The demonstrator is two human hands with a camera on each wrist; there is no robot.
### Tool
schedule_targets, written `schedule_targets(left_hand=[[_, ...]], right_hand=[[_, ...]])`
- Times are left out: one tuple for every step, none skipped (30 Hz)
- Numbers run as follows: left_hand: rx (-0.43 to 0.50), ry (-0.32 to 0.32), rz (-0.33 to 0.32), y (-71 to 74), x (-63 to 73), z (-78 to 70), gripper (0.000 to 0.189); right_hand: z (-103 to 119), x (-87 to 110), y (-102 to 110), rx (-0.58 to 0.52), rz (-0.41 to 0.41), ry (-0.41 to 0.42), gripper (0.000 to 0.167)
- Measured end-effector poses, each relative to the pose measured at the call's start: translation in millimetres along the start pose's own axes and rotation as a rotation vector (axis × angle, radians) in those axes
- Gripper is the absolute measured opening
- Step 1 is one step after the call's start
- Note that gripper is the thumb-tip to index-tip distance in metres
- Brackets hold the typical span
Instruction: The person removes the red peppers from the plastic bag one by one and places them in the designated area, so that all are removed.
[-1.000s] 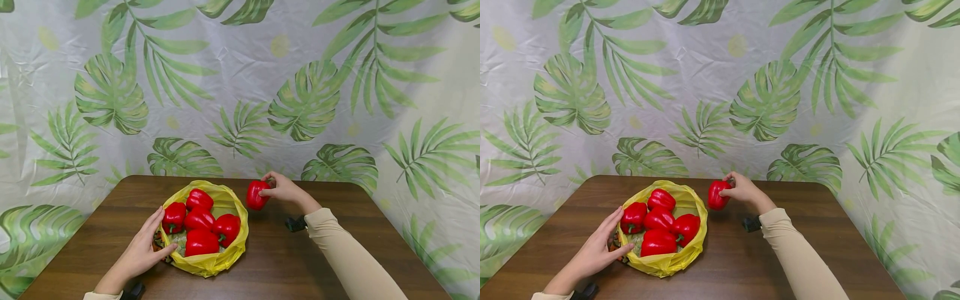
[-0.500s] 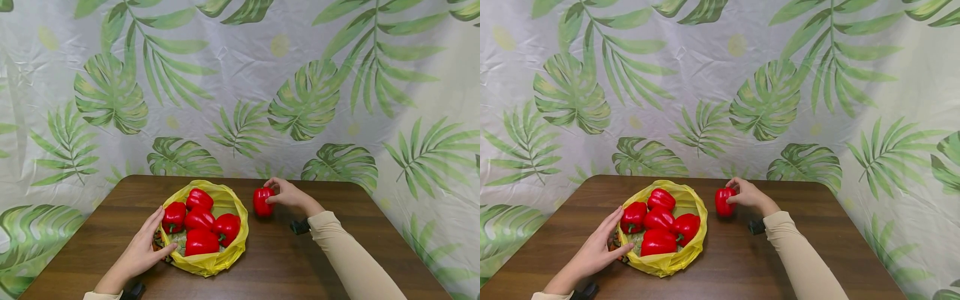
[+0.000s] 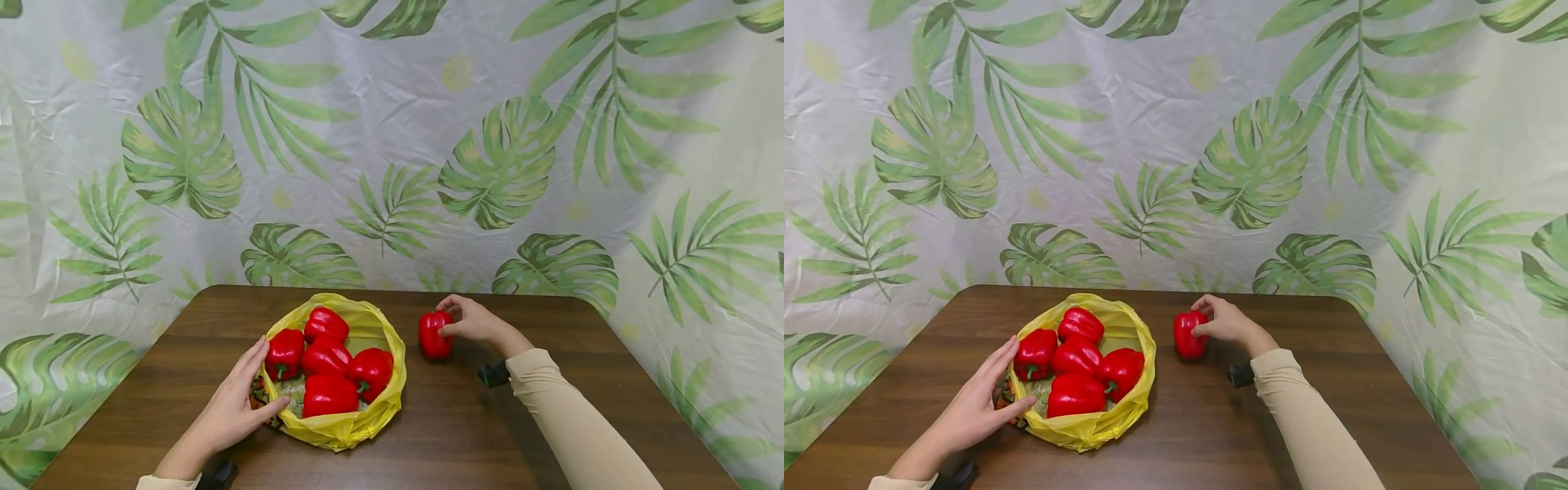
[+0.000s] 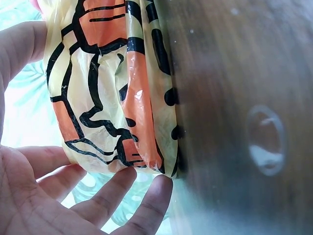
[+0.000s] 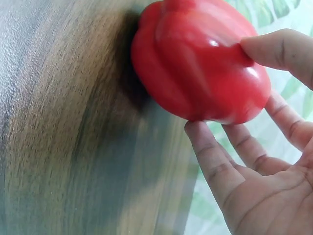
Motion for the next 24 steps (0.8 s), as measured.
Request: schedule_targets(left_hand=[[0.000, 0.000, 0.000, 0.2, 0.0, -0.2, 0.103], [-0.001, 0.000, 0.000, 0.3, -0.1, -0.3, 0.103], [-0.001, 0.000, 0.000, 0.4, -0.2, -0.4, 0.103], [-0.002, 0.000, 0.001, 0.4, -0.2, -0.3, 0.103], [-0.002, 0.001, 0.001, 0.5, -0.2, -0.3, 0.103], [-0.002, 0.002, 0.002, 0.5, -0.2, -0.2, 0.103], [-0.002, 0.005, 0.003, 0.4, -0.1, 0.0, 0.103], [-0.002, 0.008, 0.004, 0.3, 0.0, 0.1, 0.102], [0.000, 0.011, 0.006, 0.2, 0.2, 0.2, 0.102], [0.003, 0.014, 0.008, 0.0, 0.3, 0.3, 0.102], [0.004, 0.017, 0.009, -0.1, 0.6, 0.3, 0.102], [0.005, 0.020, 0.010, -0.4, 0.8, 0.4, 0.102], [0.007, 0.022, 0.011, -0.6, 1.0, 0.4, 0.102], [0.008, 0.024, 0.012, -0.7, 1.1, 0.4, 0.102], [0.008, 0.026, 0.012, -0.9, 1.2, 0.5, 0.102], [0.007, 0.027, 0.012, -1.0, 1.2, 0.6, 0.102], [0.006, 0.028, 0.012, -1.2, 1.2, 0.8, 0.102], [0.005, 0.029, 0.012, -1.3, 1.2, 0.9, 0.102], [0.004, 0.029, 0.012, -1.3, 1.1, 1.1, 0.102], [0.003, 0.030, 0.011, -1.3, 1.0, 1.2, 0.102], [0.002, 0.029, 0.011, -1.3, 0.8, 1.2, 0.102], [0.001, 0.029, 0.011, -1.2, 0.7, 1.1, 0.102], [0.001, 0.028, 0.010, -1.1, 0.5, 1.0, 0.102], [0.000, 0.026, 0.010, -1.0, 0.4, 0.9, 0.102]], right_hand=[[-1.4, -0.2, 0.1, -0.001, -0.003, -0.002, 0.046], [-2.3, 0.1, 0.4, -0.004, -0.005, -0.003, 0.047], [-2.7, 0.7, 0.5, -0.011, -0.005, -0.002, 0.047], [-3.6, 0.7, 0.4, -0.018, -0.005, -0.004, 0.047], [-4.7, 0.6, 0.1, -0.026, -0.004, -0.006, 0.047], [-5.7, 0.7, 0.0, -0.032, -0.004, -0.010, 0.047], [-6.5, 0.6, -0.3, -0.036, -0.003, -0.009, 0.047], [-7.2, 0.5, -0.7, -0.042, -0.001, -0.010, 0.047], [-7.7, 0.4, -1.1, -0.042, 0.000, -0.009, 0.048], [-8.1, 0.3, -1.2, -0.042, -0.001, -0.009, 0.048], [-8.4, 0.2, -1.4, -0.037, -0.001, -0.005, 0.048], [-8.8, 0.3, -1.9, -0.042, 0.002, -0.007, 0.048], [-9.0, 0.3, -2.4, -0.044, 0.005, -0.005, 0.049], [-9.4, 0.1, -2.8, -0.046, 0.007, -0.010, 0.049], [-9.7, -0.1, -3.3, -0.049, 0.008, -0.014, 0.050], [-9.9, -0.3, -3.7, -0.053, 0.008, -0.018, 0.050], [-10.3, -0.7, -4.3, -0.052, 0.008, -0.023, 0.050], [-10.3, -1.0, -4.7, -0.053, 0.009, -0.025, 0.050], [-9.9, -1.1, -4.9, -0.048, 0.007, -0.023, 0.051], [-9.6, -1.3, -5.0, -0.040, 0.005, -0.023, 0.051], [-9.2, -1.4, -5.1, -0.032, 0.002, -0.020, 0.051], [-8.8, -1.7, -5.1, -0.023, -0.002, -0.017, 0.051], [-8.6, -1.8, -5.1, -0.015, -0.003, -0.015, 0.051], [-8.2, -1.7, -5.1, -0.011, -0.004, -0.011, 0.051]])
Point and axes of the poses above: each hand's wrist, its own x-axis away from the middle knuckle, its own y-axis out of the back of the hand, z = x × y, the point moved 8 cm from there along -x, towards the middle knuckle, and after that the axes turned 8 degrees about x, right-handed, at the moved point
